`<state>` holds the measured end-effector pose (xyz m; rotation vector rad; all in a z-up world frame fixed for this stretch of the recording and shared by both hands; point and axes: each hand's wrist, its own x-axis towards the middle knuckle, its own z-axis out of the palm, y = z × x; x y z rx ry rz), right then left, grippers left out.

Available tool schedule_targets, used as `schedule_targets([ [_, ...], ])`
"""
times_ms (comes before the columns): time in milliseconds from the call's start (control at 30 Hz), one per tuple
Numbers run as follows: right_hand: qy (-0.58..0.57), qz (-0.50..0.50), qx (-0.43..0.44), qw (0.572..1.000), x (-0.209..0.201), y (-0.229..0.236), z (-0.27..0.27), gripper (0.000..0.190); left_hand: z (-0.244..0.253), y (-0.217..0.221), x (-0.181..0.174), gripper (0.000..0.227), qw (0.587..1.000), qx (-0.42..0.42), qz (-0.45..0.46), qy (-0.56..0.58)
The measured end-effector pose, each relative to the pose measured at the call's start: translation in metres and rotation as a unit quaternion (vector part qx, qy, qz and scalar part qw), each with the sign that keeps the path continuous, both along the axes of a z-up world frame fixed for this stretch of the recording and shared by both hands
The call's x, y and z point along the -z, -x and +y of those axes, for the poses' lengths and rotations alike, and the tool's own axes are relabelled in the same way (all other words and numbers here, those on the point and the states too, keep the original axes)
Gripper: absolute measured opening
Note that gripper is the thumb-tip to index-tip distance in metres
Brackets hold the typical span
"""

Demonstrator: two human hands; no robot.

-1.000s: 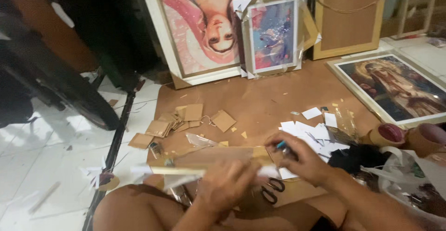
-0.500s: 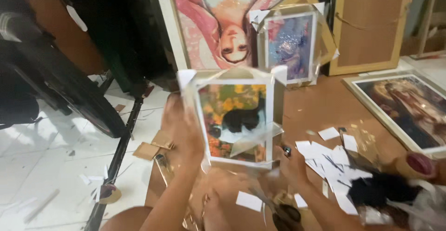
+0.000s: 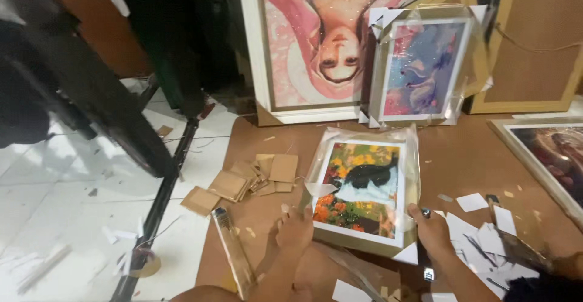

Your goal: The person applies protective cardboard corners and plastic wrapping to several framed artworks using a lighter and hands.

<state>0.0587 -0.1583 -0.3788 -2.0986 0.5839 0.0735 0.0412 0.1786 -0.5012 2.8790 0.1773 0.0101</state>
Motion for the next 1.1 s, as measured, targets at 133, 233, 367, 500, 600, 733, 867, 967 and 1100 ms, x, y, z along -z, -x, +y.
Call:
schedule_targets([
  [133, 0.176, 0.020, -0.078, 0.981, 0.006, -0.005, -0.032, 0.056, -0.050, 0.037, -0.115, 0.090, 0.937, -0.201, 0.146, 0.247],
  [233, 0.130, -0.074, -0.008, 0.989, -0.006, 0.023, -0.042, 0.071, -0.102, 0.049, -0.107, 0.059, 0.960, -0.059, -0.136, 0.239],
  [367, -0.187, -0.032, 0.029, 0.981, -0.022, 0.098, -0.014, 0.025, -0.191, 0.093, -0.101, 0.059, 0.768, -0.020, 0.218, 0.602],
  [500, -0.178, -0.144, 0.016, 0.973, -0.016, 0.141, -0.001, 0.035, -0.221, 0.133, -0.137, 0.081, 0.779, 0.004, 0.271, 0.565],
  [600, -0.190, -0.111, -0.023, 0.975, -0.022, 0.146, -0.013, 0.033, -0.218, 0.145, -0.130, 0.085, 0.810, -0.109, 0.278, 0.506],
  [733, -0.362, 0.031, 0.064, 0.929, -0.053, 0.152, -0.015, 0.040, -0.198, 0.140, -0.089, 0.049, 0.851, 0.052, 0.085, 0.515],
  [867, -0.267, 0.022, 0.069, 0.961, -0.014, 0.133, -0.013, 0.009, -0.200, 0.123, -0.062, 0.034, 0.899, 0.051, 0.063, 0.430],
  [967, -0.341, 0.047, 0.080, 0.935, -0.005, 0.133, 0.000, 0.019, -0.206, 0.125, -0.051, 0.034, 0.915, 0.021, 0.031, 0.401],
  [1100, -0.505, 0.071, 0.209, 0.835, -0.016, 0.140, 0.012, 0.012, -0.208, 0.117, -0.040, 0.033, 0.909, -0.025, 0.054, 0.413],
])
